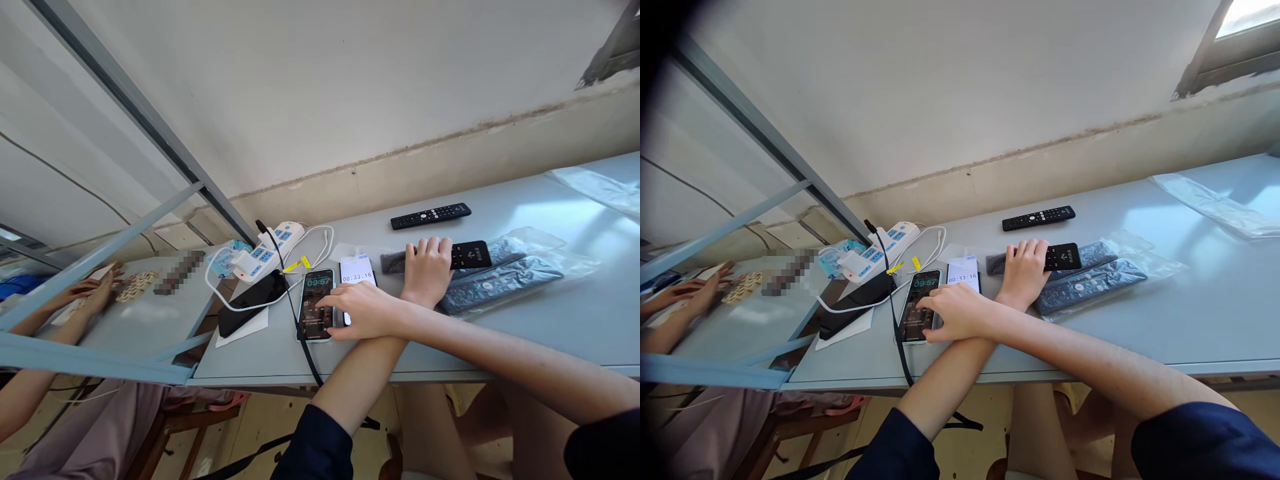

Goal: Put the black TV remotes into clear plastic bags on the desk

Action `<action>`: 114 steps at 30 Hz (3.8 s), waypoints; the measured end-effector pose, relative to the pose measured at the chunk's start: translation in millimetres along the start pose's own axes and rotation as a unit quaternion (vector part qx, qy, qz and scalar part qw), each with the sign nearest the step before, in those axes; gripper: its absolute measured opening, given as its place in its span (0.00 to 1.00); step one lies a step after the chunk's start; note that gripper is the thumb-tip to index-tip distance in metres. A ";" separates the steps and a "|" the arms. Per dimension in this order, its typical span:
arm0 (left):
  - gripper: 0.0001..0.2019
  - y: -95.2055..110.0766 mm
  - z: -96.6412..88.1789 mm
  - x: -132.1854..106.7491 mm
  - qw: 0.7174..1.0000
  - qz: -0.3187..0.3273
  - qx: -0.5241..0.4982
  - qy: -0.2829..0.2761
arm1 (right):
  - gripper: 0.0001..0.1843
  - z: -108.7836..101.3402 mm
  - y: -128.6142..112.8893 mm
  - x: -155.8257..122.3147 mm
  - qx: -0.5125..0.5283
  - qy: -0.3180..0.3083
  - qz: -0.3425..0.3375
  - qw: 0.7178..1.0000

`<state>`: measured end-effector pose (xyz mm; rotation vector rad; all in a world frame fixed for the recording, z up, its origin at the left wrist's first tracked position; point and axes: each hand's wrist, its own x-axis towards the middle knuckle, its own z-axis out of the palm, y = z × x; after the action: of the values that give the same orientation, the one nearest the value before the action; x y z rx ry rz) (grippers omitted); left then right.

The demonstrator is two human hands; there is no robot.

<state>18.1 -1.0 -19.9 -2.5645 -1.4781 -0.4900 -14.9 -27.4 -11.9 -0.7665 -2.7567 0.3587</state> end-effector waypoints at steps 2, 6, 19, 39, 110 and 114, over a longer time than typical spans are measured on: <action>0.11 0.1 0.2 0.7 1.000 -0.002 -0.003 -0.002 | 0.20 -1.4 -0.7 0.2 0.007 -0.003 0.003 1.000; 0.12 0.1 -0.4 1.9 1.000 -0.001 0.005 -0.007 | 0.14 -6.0 -2.6 0.0 0.017 -0.019 0.010 1.000; 0.12 0.4 1.8 4.0 1.000 -0.004 0.016 -0.017 | 0.07 -15.0 -5.7 -4.4 -0.020 0.020 0.095 0.995; 0.13 0.4 -1.5 1.6 0.999 0.015 0.038 -0.015 | 0.08 -13.7 -5.6 -3.3 -0.045 -0.017 0.107 0.993; 0.18 -9.2 -7.6 6.8 0.985 -0.018 -0.122 0.120 | 0.29 -88.6 117.2 -109.2 0.504 0.120 0.274 0.811; 0.22 -9.0 -3.5 8.5 0.986 -0.022 -0.103 0.133 | 0.27 -103.5 118.5 -110.5 0.507 0.182 0.275 0.796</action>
<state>13.6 9.5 -14.0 -2.4926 -1.4593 -0.9966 164.0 29.5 29.4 -1.0949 -1.5275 1.4508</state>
